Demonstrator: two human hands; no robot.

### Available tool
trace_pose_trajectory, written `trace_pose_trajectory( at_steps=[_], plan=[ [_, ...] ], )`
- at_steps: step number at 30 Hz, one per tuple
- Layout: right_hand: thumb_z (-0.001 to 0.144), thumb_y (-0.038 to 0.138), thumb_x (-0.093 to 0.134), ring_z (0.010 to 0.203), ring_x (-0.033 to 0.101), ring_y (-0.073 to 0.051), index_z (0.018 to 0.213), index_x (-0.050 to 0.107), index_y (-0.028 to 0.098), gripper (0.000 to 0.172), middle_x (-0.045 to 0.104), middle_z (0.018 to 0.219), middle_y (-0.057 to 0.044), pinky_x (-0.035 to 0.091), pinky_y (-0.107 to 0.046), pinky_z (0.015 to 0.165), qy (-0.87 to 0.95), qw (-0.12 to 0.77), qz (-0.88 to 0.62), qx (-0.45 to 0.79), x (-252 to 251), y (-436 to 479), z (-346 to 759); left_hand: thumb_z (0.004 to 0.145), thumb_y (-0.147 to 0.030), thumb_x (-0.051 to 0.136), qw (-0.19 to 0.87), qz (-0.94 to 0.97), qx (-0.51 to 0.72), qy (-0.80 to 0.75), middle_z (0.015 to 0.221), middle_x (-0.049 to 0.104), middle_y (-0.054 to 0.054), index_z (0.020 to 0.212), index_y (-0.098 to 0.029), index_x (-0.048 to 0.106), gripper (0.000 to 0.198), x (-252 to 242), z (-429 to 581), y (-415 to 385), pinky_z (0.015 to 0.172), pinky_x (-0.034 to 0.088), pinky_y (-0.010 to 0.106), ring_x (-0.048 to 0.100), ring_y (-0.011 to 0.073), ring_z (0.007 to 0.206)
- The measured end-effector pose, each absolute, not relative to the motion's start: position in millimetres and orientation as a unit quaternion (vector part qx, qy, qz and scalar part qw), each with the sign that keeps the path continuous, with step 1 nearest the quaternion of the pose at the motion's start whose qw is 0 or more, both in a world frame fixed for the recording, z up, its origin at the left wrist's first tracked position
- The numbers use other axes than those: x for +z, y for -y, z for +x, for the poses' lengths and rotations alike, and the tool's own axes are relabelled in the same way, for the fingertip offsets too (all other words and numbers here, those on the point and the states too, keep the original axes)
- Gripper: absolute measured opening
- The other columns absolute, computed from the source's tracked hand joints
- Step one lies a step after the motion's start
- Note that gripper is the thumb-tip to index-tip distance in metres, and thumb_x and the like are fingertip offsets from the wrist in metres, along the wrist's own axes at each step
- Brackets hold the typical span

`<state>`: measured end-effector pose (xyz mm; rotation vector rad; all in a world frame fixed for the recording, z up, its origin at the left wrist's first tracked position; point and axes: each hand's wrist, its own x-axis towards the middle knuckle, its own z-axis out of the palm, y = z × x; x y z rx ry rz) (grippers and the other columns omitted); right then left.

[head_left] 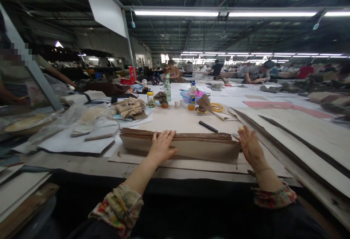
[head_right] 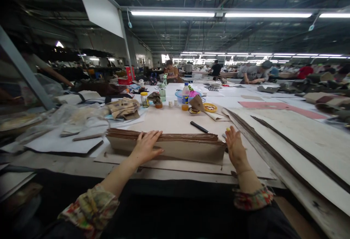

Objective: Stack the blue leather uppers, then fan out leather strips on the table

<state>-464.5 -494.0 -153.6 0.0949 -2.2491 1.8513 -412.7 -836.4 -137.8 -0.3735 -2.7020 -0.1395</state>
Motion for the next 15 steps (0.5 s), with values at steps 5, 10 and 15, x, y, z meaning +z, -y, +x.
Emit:
trace_pose_trajectory(
  at_steps=[5, 10, 15],
  plan=[
    [0.084, 0.063, 0.008, 0.128, 0.029, -0.021, 0.138, 0.024, 0.017, 0.073, 0.032, 0.14, -0.011, 0.027, -0.037, 0.105, 0.839, 0.07, 0.068, 0.536, -132.1, 489.9, -460.9, 0.073, -0.045, 0.06, 0.228, -0.129, -0.076, 0.962, 0.122, 0.05, 0.006, 0.126, -0.024, 0.039, 0.061, -141.3, -409.5, 837.5, 0.105, 0.014, 0.051, 0.04, 0.0227, 0.116],
    [0.077, 0.064, 0.041, 0.126, 0.031, -0.028, 0.133, 0.036, 0.02, 0.071, 0.037, 0.136, -0.012, 0.021, -0.045, 0.106, 0.921, 0.151, 0.25, 0.257, -101.9, 532.8, -457.3, 0.074, -0.045, 0.059, 0.251, -0.131, -0.097, 0.954, 0.114, 0.053, 0.005, 0.121, -0.024, 0.044, 0.053, -143.9, -406.4, 837.4, 0.103, 0.02, 0.049, 0.043, 0.0216, 0.11],
    [0.073, 0.057, 0.053, 0.116, 0.044, -0.03, 0.134, 0.034, 0.016, 0.076, 0.046, 0.129, -0.015, 0.035, -0.045, 0.098, 0.909, 0.068, 0.405, 0.066, -110.5, 608.9, -462.0, 0.074, -0.041, 0.059, 0.253, -0.16, -0.158, 0.941, 0.115, 0.054, 0.005, 0.118, -0.023, 0.047, 0.049, -142.1, -399.6, 842.8, 0.104, 0.02, 0.046, 0.044, 0.0211, 0.111]
  ],
)
